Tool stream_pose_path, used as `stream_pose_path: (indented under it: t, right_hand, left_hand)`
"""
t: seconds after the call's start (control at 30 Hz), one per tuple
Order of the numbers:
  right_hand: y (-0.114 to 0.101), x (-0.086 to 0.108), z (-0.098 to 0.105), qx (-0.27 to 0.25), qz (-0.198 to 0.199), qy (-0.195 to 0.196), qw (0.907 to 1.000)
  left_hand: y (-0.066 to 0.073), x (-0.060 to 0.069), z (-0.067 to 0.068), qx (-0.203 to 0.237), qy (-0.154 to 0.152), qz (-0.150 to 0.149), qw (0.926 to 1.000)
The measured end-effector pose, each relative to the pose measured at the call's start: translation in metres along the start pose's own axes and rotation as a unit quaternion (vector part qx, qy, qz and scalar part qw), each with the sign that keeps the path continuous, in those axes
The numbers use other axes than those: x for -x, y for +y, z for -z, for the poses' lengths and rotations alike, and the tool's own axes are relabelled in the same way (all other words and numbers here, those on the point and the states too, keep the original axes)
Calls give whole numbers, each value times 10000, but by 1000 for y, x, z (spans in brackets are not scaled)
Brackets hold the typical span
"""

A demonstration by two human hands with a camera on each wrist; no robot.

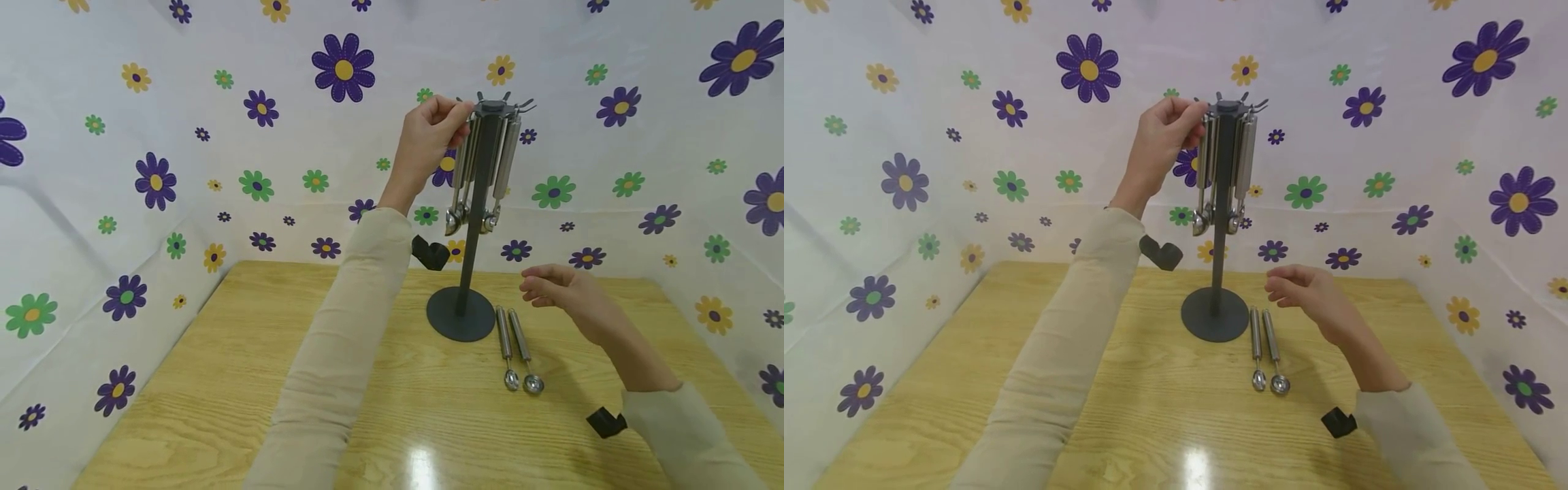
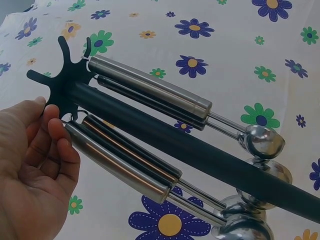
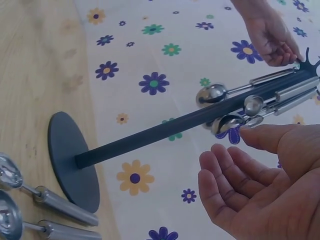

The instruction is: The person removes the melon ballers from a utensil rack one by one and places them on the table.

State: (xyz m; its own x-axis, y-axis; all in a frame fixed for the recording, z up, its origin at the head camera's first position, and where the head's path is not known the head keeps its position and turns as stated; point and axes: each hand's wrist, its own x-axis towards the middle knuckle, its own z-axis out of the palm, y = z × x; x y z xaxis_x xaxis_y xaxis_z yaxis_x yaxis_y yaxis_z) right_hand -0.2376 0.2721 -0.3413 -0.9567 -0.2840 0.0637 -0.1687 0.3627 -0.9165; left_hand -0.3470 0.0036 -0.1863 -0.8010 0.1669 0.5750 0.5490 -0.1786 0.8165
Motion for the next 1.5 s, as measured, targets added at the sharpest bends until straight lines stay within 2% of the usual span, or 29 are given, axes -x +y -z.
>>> stream_pose_path:
  t: [0.3, 0.43, 0.77, 0.93, 1.17, 1.3, 1.5]
  right_hand:
    - [-20, -6, 3, 125, 182, 214, 9995]
    - [-27, -10, 4, 238, 162, 185, 9994]
    - [-50, -22, 8, 706, 181, 185, 9972]
    - [-65, -28, 12, 914, 157, 393, 9949]
    - [-85, -37, 16, 733, 339, 545, 9952]
    - [-95, -42, 16, 734, 360, 798, 9934]
    - [-105, -50, 16, 389, 462, 1093, 9922]
  left_hand:
    - [1, 0, 0, 27, -16, -4, 10000]
    - [0, 0, -1, 36, -11, 1, 10000]
    - [-1, 1, 1, -70, 64, 11, 10000]
    - [-1, 0, -1, -43, 100, 32, 9999]
    - [-1, 0, -2, -23, 55, 3, 10000]
    - [-1, 0, -2, -46, 95, 17, 9999]
    - [-2, 0, -2, -53, 73, -42, 10000]
